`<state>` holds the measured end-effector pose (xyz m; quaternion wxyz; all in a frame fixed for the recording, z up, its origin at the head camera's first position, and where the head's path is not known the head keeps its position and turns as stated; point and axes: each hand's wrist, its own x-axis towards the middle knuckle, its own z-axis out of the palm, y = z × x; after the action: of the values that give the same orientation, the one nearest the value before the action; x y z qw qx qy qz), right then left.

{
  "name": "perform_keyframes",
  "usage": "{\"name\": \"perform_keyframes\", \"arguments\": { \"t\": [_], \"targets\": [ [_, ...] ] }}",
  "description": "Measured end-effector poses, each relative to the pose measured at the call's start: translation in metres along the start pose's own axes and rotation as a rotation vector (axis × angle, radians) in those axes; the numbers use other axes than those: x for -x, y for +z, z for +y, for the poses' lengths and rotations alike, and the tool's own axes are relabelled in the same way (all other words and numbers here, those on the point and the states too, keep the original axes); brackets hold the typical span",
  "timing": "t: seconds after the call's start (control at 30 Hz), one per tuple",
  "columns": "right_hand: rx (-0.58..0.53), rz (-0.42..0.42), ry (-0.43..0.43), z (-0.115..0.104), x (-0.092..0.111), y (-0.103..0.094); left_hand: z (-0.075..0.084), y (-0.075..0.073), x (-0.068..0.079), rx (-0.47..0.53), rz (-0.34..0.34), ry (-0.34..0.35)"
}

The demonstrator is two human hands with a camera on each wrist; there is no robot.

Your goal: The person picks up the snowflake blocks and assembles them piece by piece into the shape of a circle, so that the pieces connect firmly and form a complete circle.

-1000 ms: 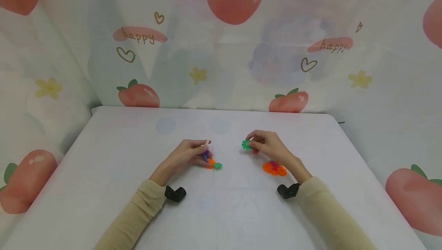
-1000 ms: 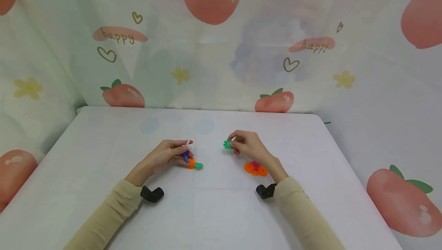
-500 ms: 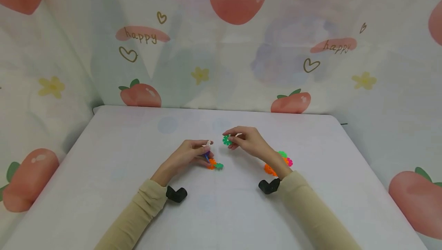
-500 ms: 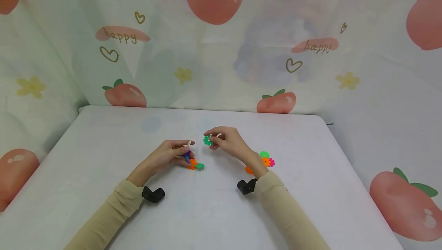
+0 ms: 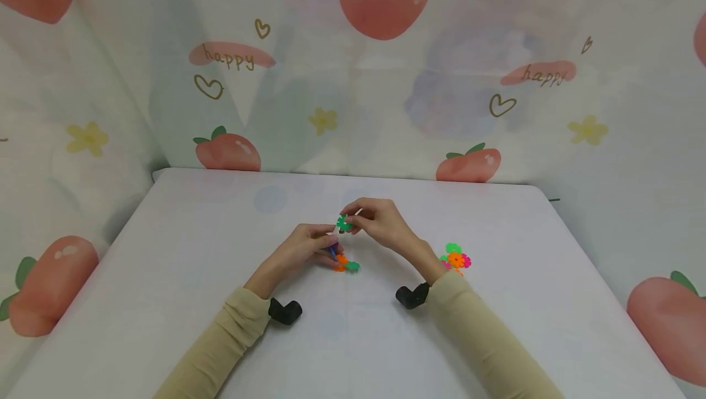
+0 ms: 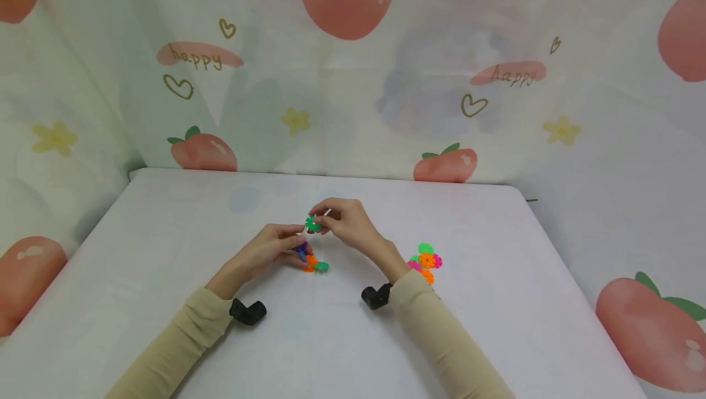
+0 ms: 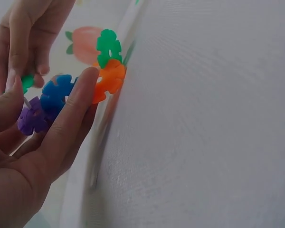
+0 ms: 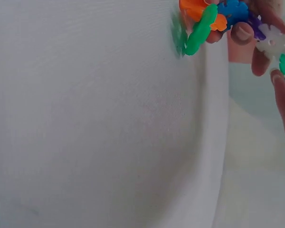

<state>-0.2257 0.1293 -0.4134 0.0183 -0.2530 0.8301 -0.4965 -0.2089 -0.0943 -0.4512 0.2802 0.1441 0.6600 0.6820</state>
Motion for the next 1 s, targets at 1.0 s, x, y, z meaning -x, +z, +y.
{"name": "perform_keyframes", "arguments": {
  "t": [1.0],
  "targets": [
    [0.049, 0.021, -0.099, 0.003, -0.002, 0.01, 0.0, 0.009, -0.001, -0.122, 0.046, 0.064]
  ]
}}
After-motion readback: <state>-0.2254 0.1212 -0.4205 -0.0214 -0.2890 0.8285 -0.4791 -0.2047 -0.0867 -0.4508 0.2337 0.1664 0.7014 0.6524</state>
